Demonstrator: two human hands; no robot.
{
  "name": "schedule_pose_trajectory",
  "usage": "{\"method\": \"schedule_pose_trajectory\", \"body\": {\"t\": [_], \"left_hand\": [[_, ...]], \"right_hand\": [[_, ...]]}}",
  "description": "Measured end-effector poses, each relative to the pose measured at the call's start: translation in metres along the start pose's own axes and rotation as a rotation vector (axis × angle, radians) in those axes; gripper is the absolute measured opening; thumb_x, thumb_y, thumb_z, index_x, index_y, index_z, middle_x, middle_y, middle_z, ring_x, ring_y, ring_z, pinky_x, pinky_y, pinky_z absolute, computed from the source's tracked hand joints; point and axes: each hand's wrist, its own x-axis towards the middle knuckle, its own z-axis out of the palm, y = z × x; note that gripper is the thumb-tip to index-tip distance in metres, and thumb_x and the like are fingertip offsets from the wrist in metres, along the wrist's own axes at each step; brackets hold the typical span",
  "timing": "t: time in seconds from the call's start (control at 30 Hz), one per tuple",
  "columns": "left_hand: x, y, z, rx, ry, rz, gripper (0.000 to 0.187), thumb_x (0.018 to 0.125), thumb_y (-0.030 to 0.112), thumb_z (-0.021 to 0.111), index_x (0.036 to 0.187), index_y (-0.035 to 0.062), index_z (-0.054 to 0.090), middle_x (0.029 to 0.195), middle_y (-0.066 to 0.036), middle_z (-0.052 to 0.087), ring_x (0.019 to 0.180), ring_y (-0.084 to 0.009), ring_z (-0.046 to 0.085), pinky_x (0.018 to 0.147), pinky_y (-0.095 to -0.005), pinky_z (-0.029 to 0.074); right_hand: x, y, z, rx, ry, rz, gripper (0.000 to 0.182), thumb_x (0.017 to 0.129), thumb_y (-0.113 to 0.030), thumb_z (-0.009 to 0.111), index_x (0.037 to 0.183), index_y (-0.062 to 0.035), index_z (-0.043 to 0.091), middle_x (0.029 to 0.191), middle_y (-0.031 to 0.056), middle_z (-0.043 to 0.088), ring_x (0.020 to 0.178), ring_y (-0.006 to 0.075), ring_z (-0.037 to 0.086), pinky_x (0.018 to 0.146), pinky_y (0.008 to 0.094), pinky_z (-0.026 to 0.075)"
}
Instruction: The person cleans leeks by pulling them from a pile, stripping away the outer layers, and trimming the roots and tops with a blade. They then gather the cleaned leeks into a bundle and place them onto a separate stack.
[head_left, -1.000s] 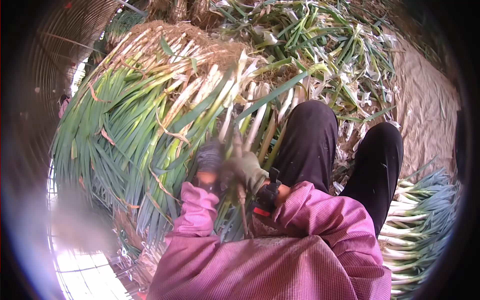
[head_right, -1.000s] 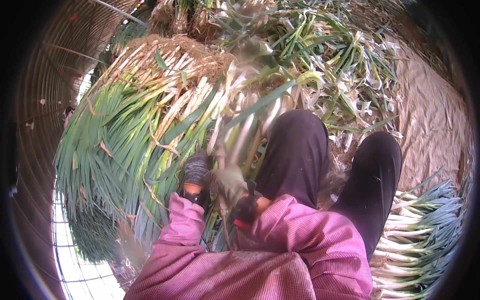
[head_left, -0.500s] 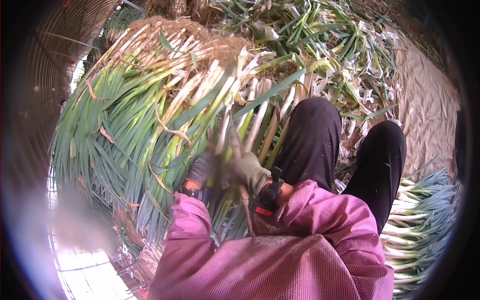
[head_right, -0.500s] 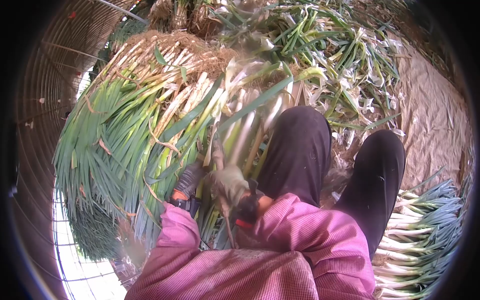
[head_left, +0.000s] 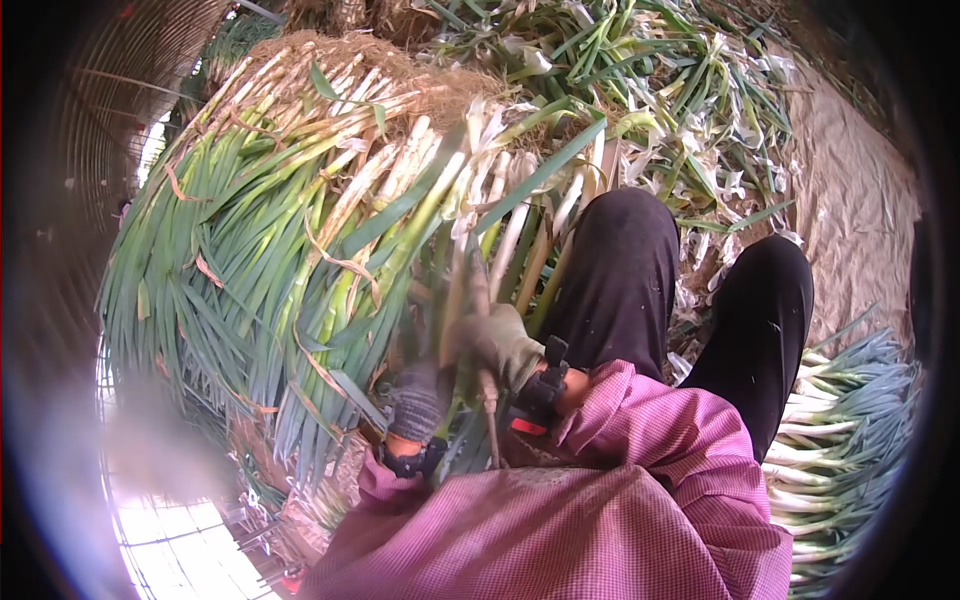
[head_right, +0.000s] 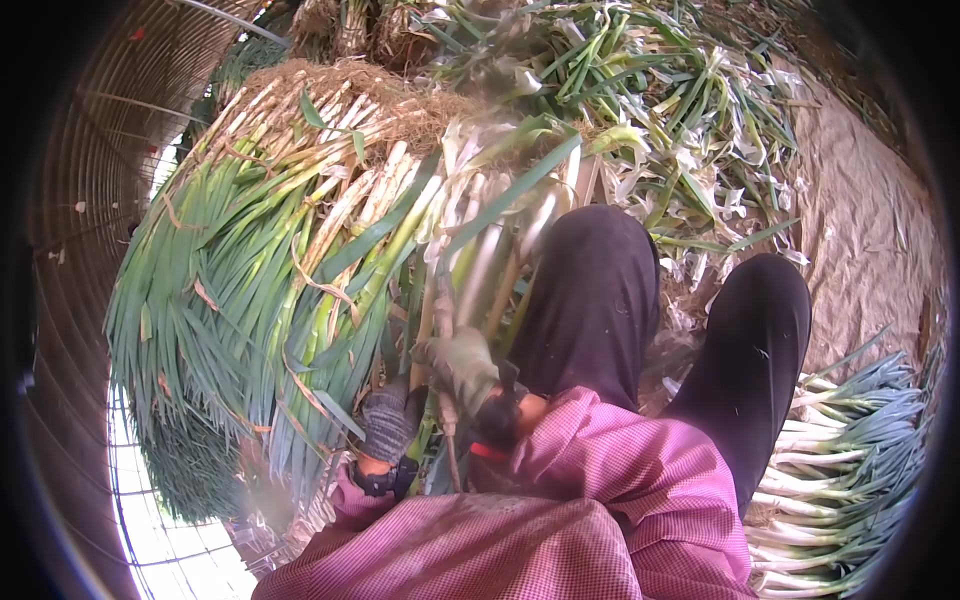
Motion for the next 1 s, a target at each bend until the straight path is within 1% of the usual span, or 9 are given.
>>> {"method": "schedule_pose_trajectory", "body": {"t": [0.1,0.2,0.3,0.4,0.5,0.7,0.83,0.93,1.0], "left_hand": [[-0.007,0.019,-0.012,-0.068,0.036,0.016,0.018,0.089,0.019,0.059,0.096,0.0026,0.062,0.07,-0.022,0.059,0.065,-0.0399,0.059,0.058,-0.0471,0.045],[0.0,0.04,-0.03,-0.499,-0.085,-0.224,0.019,0.089,0.018,0.058,0.099,0.0022,0.062,0.073,-0.019,0.06,0.069,-0.0356,0.062,0.061,-0.0429,0.047],[0.021,0.012,-0.016,-0.52,-0.039,0.144,0.019,0.087,0.014,0.057,0.102,0.0025,0.062,0.077,-0.018,0.062,0.076,-0.0317,0.064,0.064,-0.0403,0.049],[0.057,-0.035,0.032,-0.329,-0.187,0.001,0.021,0.091,0.01,0.051,0.104,0.0079,0.067,0.092,-0.013,0.067,0.081,-0.0273,0.065,0.074,-0.0346,0.05],[0.077,-0.042,0.039,0.198,-0.315,0.238,0.019,0.09,0.011,0.051,0.098,0.0082,0.067,0.095,-0.012,0.066,0.083,-0.0265,0.065,0.075,-0.0352,0.05],[0.057,-0.035,0.031,-0.575,-0.207,-0.161,0.024,0.086,0.009,0.057,0.109,0.0036,0.061,0.101,-0.017,0.062,0.088,-0.0294,0.062,0.074,-0.0365,0.05],[0.049,-0.093,0.098,-0.656,-0.243,-0.327,0.018,0.089,0.011,0.055,0.103,0.0029,0.064,0.091,-0.011,0.063,0.084,-0.0229,0.062,0.073,-0.0334,0.05],[0.049,-0.033,0.027,-0.599,-0.296,-0.261,0.017,0.091,0.014,0.054,0.096,0.0024,0.065,0.083,-0.007,0.063,0.079,-0.0182,0.062,0.069,-0.0296,0.05],[0.043,-0.006,0.006,-1.152,-0.245,-0.59,0.019,0.09,0.018,0.055,0.092,0.0027,0.066,0.08,-0.006,0.063,0.075,-0.0168,0.061,0.067,-0.0277,0.049]], "right_hand": [[-0.04,-0.021,0.005,-0.103,0.021,-0.081,0.031,0.078,-0.008,0.064,0.099,0.0117,0.053,0.067,0.0156,0.057,0.034,0.0244,0.049,0.029,0.0398,0.04],[-0.071,-0.034,0.01,-0.11,0.054,-0.197,0.03,0.077,-0.007,0.064,0.101,0.0094,0.056,0.069,0.0127,0.058,0.047,0.0211,0.056,0.038,0.0365,0.045],[-0.055,-0.015,0.004,-0.092,0.05,-0.3,0.029,0.077,-0.007,0.065,0.101,0.0061,0.058,0.071,0.0101,0.059,0.059,0.0186,0.059,0.047,0.0338,0.047],[-0.054,-0.019,-0.002,-0.123,0.018,-0.174,0.028,0.075,-0.008,0.068,0.099,0.0035,0.06,0.075,0.0106,0.063,0.063,0.0199,0.062,0.054,0.0312,0.051],[-0.055,-0.033,-0.008,-0.142,-0.005,-0.128,0.028,0.074,-0.011,0.07,0.096,0.0029,0.061,0.076,0.0115,0.065,0.064,0.0214,0.064,0.057,0.0298,0.053],[-0.043,-0.043,0.0,-0.286,-0.025,-0.083,0.019,0.078,-0.012,0.065,0.094,-0.0017,0.064,0.076,0.0101,0.065,0.067,0.0207,0.065,0.06,0.0321,0.052],[0.009,-0.019,-0.012,-0.592,-0.033,-0.203,0.016,0.086,-0.02,0.057,0.097,-0.0149,0.067,0.085,0.0063,0.068,0.078,0.0245,0.066,0.065,0.0369,0.05],[0.024,-0.009,-0.019,-0.72,-0.096,-0.366,0.017,0.087,-0.026,0.056,0.098,-0.022,0.068,0.09,0.0047,0.069,0.084,0.0276,0.066,0.067,0.0386,0.048],[0.022,-0.01,-0.015,-0.602,-0.139,-0.364,0.016,0.081,-0.022,0.062,0.095,-0.0133,0.065,0.081,0.0064,0.064,0.071,0.0254,0.062,0.058,0.0368,0.047]]}}
